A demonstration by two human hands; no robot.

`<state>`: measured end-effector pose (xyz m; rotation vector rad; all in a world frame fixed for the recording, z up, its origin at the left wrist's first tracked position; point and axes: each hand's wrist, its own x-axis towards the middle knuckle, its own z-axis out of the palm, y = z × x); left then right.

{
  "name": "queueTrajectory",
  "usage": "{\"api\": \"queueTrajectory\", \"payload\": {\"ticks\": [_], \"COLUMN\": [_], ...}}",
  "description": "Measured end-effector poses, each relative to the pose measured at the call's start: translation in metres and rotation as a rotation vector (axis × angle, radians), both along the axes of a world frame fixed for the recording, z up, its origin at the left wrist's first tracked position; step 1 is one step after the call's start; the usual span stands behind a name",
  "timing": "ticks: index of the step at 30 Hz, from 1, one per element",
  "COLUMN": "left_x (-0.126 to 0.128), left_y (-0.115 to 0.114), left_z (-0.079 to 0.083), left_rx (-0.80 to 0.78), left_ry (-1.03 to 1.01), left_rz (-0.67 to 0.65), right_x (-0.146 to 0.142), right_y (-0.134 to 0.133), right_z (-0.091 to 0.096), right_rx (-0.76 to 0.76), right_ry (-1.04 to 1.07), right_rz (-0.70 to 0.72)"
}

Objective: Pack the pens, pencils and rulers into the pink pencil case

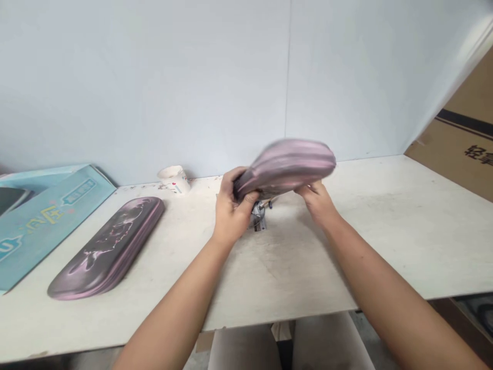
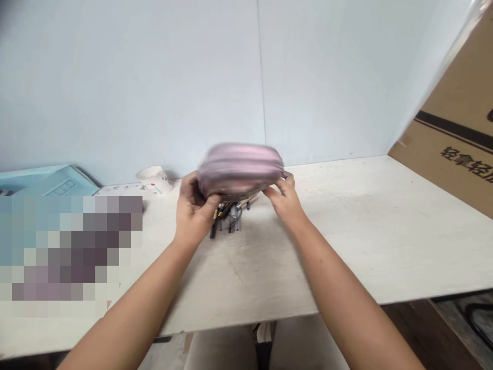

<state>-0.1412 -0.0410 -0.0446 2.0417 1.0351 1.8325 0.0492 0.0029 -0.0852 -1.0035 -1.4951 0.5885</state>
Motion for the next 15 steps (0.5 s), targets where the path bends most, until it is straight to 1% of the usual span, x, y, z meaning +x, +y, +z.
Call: {"api": "queueTrajectory", "payload": {"ticks": [3,6,9,12,14,15], "left_x": [0.009,0.009,0.001,-0.007,-0.008,-0.008], "left_y": [0.003,0.007,0.01,0.011,0.011,0.01], "left_z": [0.001,0.003,0.001,-0.002,-0.004,-0.003], "left_rx": [-0.127,-0.275,-0.447,-0.611,-0.672,-0.676], "left_ry": [-0.345,-0.563,-0.609,-0.544,-0.524,-0.535], "left_rz": [-0.183,-0.312,-0.357,-0.34,-0.321,-0.32], "right_x": [-0.005,-0.006,-0.001,0.006,0.011,0.013], "right_y": [-0.006,-0.011,-0.014,-0.014,-0.012,-0.01], "right_z": [0.004,0.011,0.018,0.021,0.021,0.021], "right_rx": [-0.069,-0.086,-0.062,-0.03,-0.026,-0.037], "right_ry": [0.042,0.133,0.244,0.289,0.276,0.272], "right_rz": [0.019,0.023,-0.004,-0.054,-0.09,-0.11]}}
